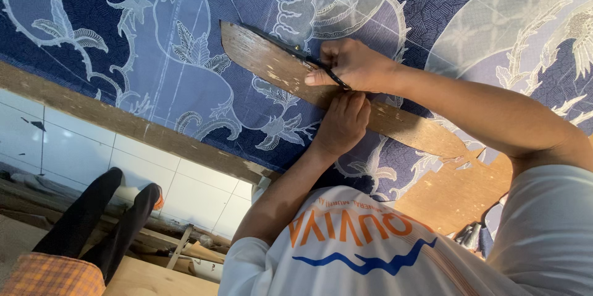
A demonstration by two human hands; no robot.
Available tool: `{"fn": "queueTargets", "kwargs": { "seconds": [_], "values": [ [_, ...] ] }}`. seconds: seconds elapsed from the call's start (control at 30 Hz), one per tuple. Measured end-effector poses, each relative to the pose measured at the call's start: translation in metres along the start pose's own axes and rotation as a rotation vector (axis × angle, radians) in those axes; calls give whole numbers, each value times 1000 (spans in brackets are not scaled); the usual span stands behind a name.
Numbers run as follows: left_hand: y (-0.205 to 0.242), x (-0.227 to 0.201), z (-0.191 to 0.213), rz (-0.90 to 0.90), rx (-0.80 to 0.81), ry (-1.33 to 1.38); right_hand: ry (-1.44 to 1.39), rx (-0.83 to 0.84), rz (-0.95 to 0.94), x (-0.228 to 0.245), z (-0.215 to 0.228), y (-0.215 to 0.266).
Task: The person uses shears to cut a large piece of blue patterned fabric laid on a wooden table. They follow a cardboard template placed on the fabric, cutting along its edges and separating pieces. Cut fabric pieces accumulate on the table as the task progresses.
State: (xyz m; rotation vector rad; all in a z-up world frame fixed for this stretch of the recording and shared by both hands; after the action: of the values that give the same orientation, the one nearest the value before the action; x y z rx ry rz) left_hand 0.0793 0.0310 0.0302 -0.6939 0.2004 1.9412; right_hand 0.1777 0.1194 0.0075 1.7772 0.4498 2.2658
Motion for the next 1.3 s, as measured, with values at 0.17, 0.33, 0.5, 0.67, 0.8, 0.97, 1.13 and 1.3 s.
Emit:
{"fn": "queueTargets", "kwargs": {
  "seconds": [0.17, 0.33, 0.5, 0.67, 0.8, 0.97, 1.13, 1.3],
  "values": [
    [6, 0, -9, -23, 22, -31, 133, 16, 63, 17, 1, 10],
    [4, 4, -5, -1, 78, 247, 351, -115, 334, 54, 2, 72],
    [2, -21, 6, -241, 221, 428, 99, -411, -55, 10, -16, 204],
    [25, -81, 14, -331, 446, 611, -516, -881, -412, -45, -101, 344],
    [77, -142, -12, -394, 1093, 770, -653, -1239, -473, -74, -170, 426],
    [58, -163, -15, -484, 740, 593, -786, -1384, -457, -95, -219, 469],
    [22, -133, -36, -322, 451, 224, -900, -1321, -307, -118, -223, 470],
    [11, -120, -40, -203, 324, -26, -843, -1165, -335, -132, -210, 478]
  ]
}}
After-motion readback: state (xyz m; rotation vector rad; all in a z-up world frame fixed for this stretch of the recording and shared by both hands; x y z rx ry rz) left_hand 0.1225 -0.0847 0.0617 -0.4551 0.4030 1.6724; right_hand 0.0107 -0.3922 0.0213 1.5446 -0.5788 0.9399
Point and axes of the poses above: each hand's wrist, its own y-axis away from the middle knuckle, its own z-axis out of the back of the hand, x = y × z, the point moved 9 cm from there along -y, towards the middle knuckle, and after that the axes turned 13 degrees about z, right-handed, at the moved point
